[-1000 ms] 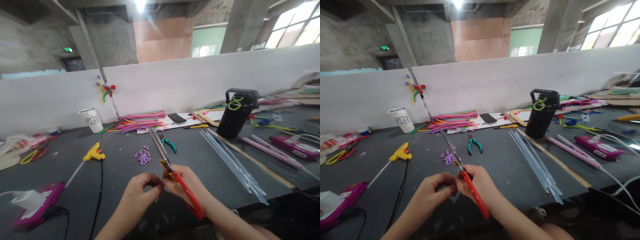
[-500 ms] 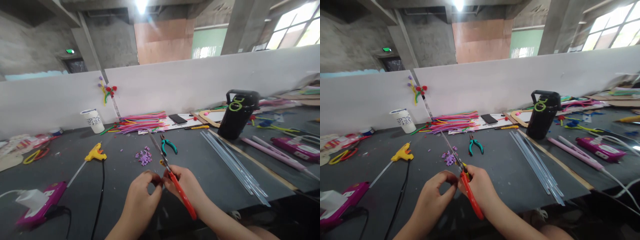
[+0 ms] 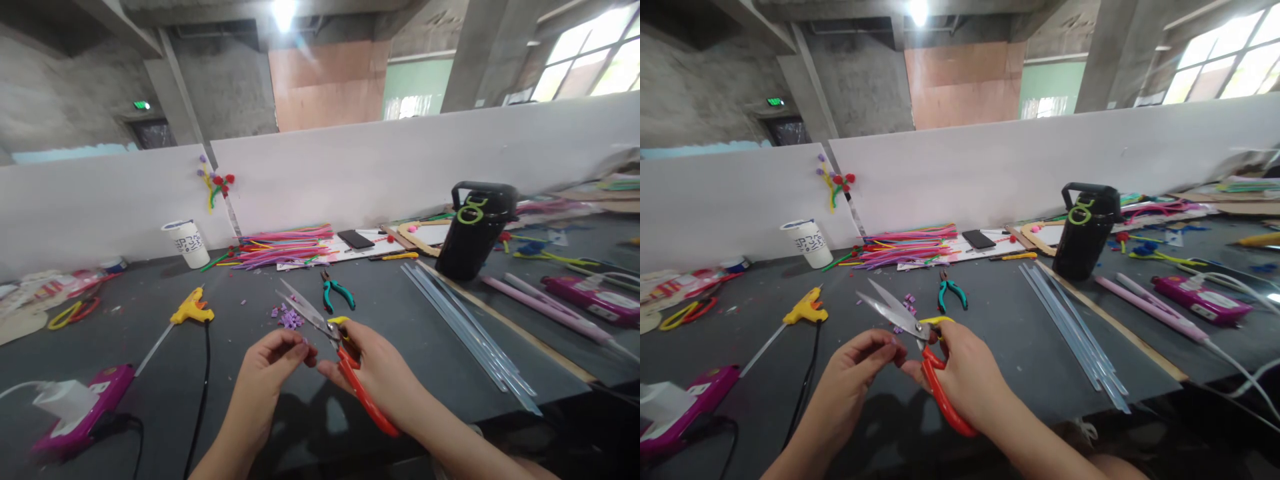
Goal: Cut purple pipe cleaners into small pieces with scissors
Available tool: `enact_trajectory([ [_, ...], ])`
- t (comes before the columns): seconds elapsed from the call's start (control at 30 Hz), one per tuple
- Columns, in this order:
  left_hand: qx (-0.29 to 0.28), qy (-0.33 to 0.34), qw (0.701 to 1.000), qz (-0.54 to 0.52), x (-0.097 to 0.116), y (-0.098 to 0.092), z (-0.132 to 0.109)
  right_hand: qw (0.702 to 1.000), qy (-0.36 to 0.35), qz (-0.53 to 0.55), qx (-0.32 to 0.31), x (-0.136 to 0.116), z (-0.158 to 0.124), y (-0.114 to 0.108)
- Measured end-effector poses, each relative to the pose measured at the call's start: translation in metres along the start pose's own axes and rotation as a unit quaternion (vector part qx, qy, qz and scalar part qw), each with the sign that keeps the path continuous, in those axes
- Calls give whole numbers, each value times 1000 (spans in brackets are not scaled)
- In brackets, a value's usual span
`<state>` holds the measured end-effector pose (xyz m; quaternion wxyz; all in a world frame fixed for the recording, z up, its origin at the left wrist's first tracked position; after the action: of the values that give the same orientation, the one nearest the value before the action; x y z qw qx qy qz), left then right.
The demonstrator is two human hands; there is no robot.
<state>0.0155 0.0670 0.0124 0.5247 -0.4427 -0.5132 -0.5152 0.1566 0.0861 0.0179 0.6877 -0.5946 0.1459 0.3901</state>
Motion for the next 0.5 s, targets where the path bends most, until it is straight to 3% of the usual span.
enact_trajectory([
  [0.07,24,10,999,-48,1,-6,0,998,-25,-49,16,-2,-1,-3],
  [0.23,54,41,995,-77,5,-14,-2,991,-19,-130,-21,1,-5,6],
  [0.5,115,90,988,-57,12,-29,-6,986,-58,-157,-4,-7,-11,8],
])
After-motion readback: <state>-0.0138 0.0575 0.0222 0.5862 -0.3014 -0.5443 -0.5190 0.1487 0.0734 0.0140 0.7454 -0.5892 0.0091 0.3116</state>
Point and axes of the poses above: each hand's wrist, its own z-axis towards the middle knuckle, its own y-axis out of the palm, x = y × z, the point moved 7 cm from there along z, towards the middle knuckle, and after that the axes turned 4 degrees about y, right-handed, at the moved point
